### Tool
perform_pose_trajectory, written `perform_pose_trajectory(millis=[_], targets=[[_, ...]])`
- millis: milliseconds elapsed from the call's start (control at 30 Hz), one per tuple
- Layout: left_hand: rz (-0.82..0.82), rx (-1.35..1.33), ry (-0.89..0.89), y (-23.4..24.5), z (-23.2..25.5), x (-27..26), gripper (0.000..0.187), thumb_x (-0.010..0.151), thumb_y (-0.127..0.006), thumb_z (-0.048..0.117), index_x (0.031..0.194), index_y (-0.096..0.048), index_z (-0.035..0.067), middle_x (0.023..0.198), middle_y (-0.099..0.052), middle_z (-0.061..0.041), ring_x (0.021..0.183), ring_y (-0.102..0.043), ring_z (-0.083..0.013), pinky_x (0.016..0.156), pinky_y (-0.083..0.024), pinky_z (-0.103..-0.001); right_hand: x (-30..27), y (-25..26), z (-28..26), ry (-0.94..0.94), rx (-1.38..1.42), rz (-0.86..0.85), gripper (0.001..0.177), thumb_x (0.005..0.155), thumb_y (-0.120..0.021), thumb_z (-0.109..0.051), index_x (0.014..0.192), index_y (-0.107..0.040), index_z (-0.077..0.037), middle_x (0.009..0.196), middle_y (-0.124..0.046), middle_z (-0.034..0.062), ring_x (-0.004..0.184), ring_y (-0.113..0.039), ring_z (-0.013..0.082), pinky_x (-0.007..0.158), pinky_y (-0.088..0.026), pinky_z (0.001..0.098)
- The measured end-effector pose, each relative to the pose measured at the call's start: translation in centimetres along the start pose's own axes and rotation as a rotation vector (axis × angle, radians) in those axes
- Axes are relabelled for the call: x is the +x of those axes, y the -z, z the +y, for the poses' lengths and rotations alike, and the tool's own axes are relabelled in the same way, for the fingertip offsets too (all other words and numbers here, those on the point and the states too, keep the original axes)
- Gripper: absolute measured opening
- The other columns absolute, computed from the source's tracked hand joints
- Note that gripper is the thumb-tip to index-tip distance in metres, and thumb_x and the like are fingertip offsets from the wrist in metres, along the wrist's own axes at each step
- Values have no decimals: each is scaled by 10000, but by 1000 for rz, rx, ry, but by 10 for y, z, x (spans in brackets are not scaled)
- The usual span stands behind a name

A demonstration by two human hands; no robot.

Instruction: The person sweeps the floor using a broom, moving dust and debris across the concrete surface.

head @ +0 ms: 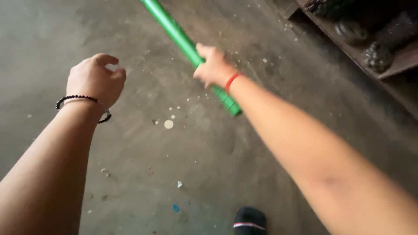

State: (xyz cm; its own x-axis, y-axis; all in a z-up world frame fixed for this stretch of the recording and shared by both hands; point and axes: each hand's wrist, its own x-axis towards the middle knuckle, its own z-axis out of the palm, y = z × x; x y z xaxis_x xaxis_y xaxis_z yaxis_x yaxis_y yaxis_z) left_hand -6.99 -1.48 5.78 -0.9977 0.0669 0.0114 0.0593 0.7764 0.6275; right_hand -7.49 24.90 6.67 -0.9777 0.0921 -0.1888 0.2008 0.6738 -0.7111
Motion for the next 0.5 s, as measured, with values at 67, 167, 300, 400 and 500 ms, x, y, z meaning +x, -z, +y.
perform_pose_trajectory(millis=[67,167,300,400,500], targets=[[46,-23,-12,6,-6,-6,289,843,-621,265,1095,-660,130,955,-684,-97,933,-620,-278,840,-476,-369,-8,9,-3,-26,-84,53,764,643,-634,-69,1381,-449,-133,743,-663,102,469,-570,134,469,-517,290],[131,-53,-13,17,-16,-12,271,866,-627,262,1097,-667,126,952,-675,-103,917,-621,-285,833,-476,-377,-28,-5,1,-7,-53,146,781,635,-628,-54,1388,-433,-118,728,-662,115,468,-578,146,463,-507,288],[141,-67,28,34,-25,-17,265,840,-628,253,1069,-661,123,917,-681,-92,896,-623,-273,808,-473,-377,-43,-48,-3,-198,90,301,815,593,-647,-43,1354,-356,-57,808,-653,75,474,-638,170,449,-539,302],[193,-62,-32,38,-34,-20,262,847,-640,254,1063,-670,109,919,-678,-108,898,-625,-281,815,-475,-381,-59,-90,-9,-252,107,215,767,656,-585,-65,1362,-310,53,806,-692,189,560,-685,223,528,-567,315],[221,-59,-42,41,-40,-25,264,842,-649,254,1061,-676,108,910,-676,-118,891,-626,-286,816,-480,-378,-93,-144,-13,-61,-118,225,828,636,-655,-96,1341,-278,120,909,-637,265,819,-644,360,737,-534,410]])
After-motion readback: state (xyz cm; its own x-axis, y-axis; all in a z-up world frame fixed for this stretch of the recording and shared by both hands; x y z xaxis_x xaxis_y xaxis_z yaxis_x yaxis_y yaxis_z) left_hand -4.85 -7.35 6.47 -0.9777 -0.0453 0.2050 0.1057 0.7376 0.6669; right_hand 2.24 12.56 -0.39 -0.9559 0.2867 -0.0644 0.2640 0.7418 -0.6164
